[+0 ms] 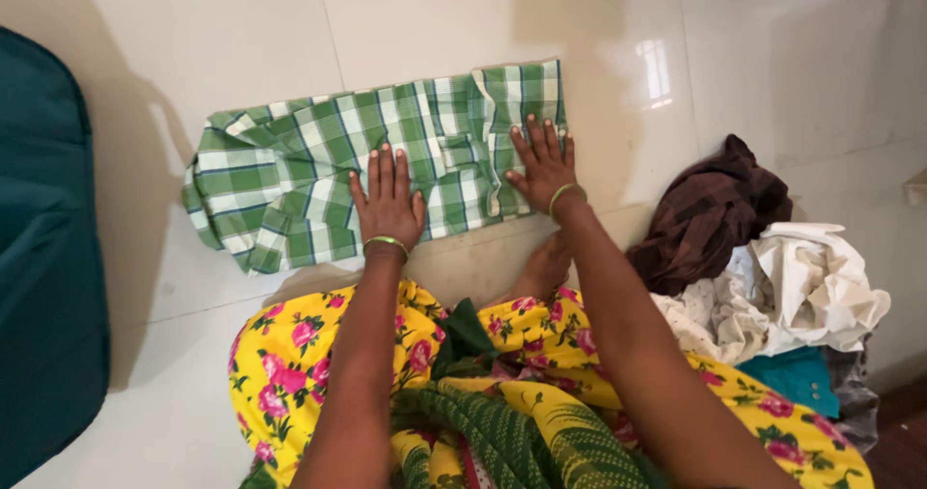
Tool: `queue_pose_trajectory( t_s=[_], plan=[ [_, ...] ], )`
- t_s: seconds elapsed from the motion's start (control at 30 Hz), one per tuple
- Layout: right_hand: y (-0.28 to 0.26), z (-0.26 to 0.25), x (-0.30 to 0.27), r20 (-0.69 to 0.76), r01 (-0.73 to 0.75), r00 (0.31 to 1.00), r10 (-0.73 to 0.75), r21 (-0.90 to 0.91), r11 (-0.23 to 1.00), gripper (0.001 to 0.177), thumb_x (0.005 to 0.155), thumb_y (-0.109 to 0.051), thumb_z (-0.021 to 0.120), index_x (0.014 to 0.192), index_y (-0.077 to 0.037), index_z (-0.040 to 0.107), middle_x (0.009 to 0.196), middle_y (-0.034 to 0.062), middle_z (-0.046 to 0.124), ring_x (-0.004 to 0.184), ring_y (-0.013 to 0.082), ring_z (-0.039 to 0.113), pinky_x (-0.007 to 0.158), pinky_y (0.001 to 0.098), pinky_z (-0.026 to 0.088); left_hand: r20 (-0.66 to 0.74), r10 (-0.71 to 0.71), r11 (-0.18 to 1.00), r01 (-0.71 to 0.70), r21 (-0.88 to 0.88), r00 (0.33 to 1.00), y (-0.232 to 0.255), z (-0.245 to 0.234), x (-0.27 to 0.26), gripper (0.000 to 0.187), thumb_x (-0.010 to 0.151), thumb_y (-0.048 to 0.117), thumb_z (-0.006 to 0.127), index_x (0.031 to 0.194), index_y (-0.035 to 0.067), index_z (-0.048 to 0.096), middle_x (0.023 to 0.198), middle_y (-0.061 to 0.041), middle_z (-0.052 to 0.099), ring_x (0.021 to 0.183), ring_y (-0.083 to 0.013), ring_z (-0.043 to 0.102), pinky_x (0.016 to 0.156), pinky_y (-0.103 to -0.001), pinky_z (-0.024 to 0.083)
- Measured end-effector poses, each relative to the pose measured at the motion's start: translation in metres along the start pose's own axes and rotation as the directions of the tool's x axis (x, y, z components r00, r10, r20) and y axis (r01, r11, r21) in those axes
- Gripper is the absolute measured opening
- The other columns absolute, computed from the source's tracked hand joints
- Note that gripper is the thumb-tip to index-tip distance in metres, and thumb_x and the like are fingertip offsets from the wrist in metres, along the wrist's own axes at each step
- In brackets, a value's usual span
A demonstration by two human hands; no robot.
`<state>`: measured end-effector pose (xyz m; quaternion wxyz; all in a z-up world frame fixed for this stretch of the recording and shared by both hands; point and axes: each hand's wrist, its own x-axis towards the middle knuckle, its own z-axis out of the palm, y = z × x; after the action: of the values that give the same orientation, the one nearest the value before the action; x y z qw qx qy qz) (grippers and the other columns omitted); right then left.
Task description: The person folds a green and white checkered shirt by hand on the floor, smoothing the fabric and aligning the sleeves before folding the garment into a compact rectangle.
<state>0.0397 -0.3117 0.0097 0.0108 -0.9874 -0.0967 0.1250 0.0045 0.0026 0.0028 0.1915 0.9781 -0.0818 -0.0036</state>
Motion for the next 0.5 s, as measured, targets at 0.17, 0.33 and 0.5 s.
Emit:
queue_pose_trajectory(
  t_s=[0.17,0.33,0.5],
  plan=[
    [0.001,-0.006,-0.001,0.079,-0.051,0.995,0.055,-0.055,0.997,0.080,0.103,-0.058,0.046,0.167,-0.022,0.013,0.175,0.0050,0.004,0.160,0.0326,0.004,0.122,0.0687,0.004,0.072,0.009,1.000,-0.008,-0.019,0.997,-0.006,0.004,0.001,0.078,0.098,0.037,0.051,0.164,0.009,0.021,0.171,-0.013,0.016,0.158,-0.0304,0.012,0.123,-0.063,0.004],
    [-0.044,0.011,-0.050,-0.144,-0.034,0.989,0.039,0.035,0.999,0.082,0.105,-0.059,0.045,0.167,-0.014,0.015,0.176,0.0111,0.008,0.162,0.0330,0.009,0.123,0.0698,0.007,0.045,0.054,0.980,-0.044,-0.192,0.998,-0.019,0.006,-0.005,0.080,0.098,0.027,0.058,0.164,0.004,0.020,0.172,-0.013,0.018,0.160,-0.0290,0.015,0.126,-0.061,0.007],
    [-0.093,-0.024,-0.089,0.382,-0.298,0.881,0.278,-0.008,0.955,0.081,0.089,-0.058,0.045,0.163,-0.041,0.016,0.171,-0.0055,0.004,0.156,0.0259,0.005,0.116,0.0651,0.009,0.028,-0.032,0.938,0.040,-0.345,0.999,-0.012,-0.003,-0.021,0.076,0.095,0.022,0.063,0.160,0.005,0.027,0.170,-0.013,0.021,0.158,-0.0297,0.019,0.124,-0.064,0.011]
  ],
)
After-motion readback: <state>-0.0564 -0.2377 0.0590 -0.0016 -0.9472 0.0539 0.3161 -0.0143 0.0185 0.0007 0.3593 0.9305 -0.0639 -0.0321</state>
